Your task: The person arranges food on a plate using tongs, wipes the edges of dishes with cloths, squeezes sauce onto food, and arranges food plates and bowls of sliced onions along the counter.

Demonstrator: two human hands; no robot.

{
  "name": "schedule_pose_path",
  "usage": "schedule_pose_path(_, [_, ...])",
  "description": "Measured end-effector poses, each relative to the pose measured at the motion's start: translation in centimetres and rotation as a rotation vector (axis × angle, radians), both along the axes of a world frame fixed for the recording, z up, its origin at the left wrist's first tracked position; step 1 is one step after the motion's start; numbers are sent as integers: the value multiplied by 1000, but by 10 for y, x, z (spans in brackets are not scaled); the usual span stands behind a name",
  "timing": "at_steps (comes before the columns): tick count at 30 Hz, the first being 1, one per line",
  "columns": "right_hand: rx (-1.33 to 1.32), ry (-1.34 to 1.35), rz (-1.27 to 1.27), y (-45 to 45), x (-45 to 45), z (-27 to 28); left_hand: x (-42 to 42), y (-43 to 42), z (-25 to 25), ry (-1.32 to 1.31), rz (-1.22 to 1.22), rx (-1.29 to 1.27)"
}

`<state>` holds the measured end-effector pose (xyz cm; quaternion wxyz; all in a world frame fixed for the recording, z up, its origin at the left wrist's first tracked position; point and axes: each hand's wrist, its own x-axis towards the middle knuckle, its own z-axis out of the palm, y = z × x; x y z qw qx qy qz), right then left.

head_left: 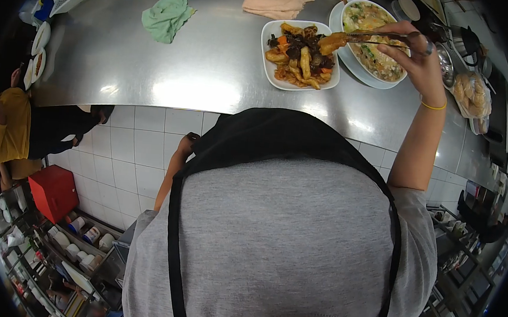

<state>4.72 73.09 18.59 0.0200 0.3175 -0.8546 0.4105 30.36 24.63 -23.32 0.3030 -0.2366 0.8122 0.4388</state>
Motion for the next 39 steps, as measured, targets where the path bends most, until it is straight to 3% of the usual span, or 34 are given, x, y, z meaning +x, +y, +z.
schedule_pose_path(2, [15,-32,8,-1,5,8,9,-9,-18,-41,81,123])
schedule_pose_path(9, [12,-10,176,-30,8,6,1,0,-16,-57,84,118])
schedule_pose_path(11, [48,9,216,-43,8,0,-6,7,-4,-6,39,66])
schedule_pose_path(14, [23,-248,252,-60,10,-13,-17,13,18,-44,53,76])
schedule_pose_path(17, [92,-86,295,-64,-1,-29,-29,29,76,46,-40,-44])
schedule_pose_path(18, [107,-65,283,-63,-5,-33,-26,28,74,46,-39,-44])
schedule_pose_path(20, [125,-100,269,-58,-9,-35,-17,19,53,215,-263,-170])
schedule_pose_path(23, [150,-225,225,-60,-8,-32,5,-2,-18,104,-64,2])
schedule_pose_path(25, [157,-315,192,-59,-7,-33,10,-5,-21,19,55,119])
schedule_pose_path(26, [149,-254,193,-58,-9,-38,12,-6,-24,-67,174,236])
schedule_pose_path(29, [140,-112,201,-53,-11,-34,14,-10,-33,-65,224,316])
schedule_pose_path(30, [139,-31,207,-51,-13,-30,12,-8,-29,-64,228,314])
schedule_pose_path(32, [46,-113,189,-44,-19,-22,5,-1,-15,44,24,74])
schedule_pose_path(35, [-9,-128,125,-48,-24,-14,0,3,-12,74,-25,5])
schedule_pose_path(37, [-80,-202,59,-58,-24,-8,-8,9,2,4,27,41])
schedule_pose_path(39, [53,-262,16,-52,-43,-41,-12,11,10,-68,86,73])
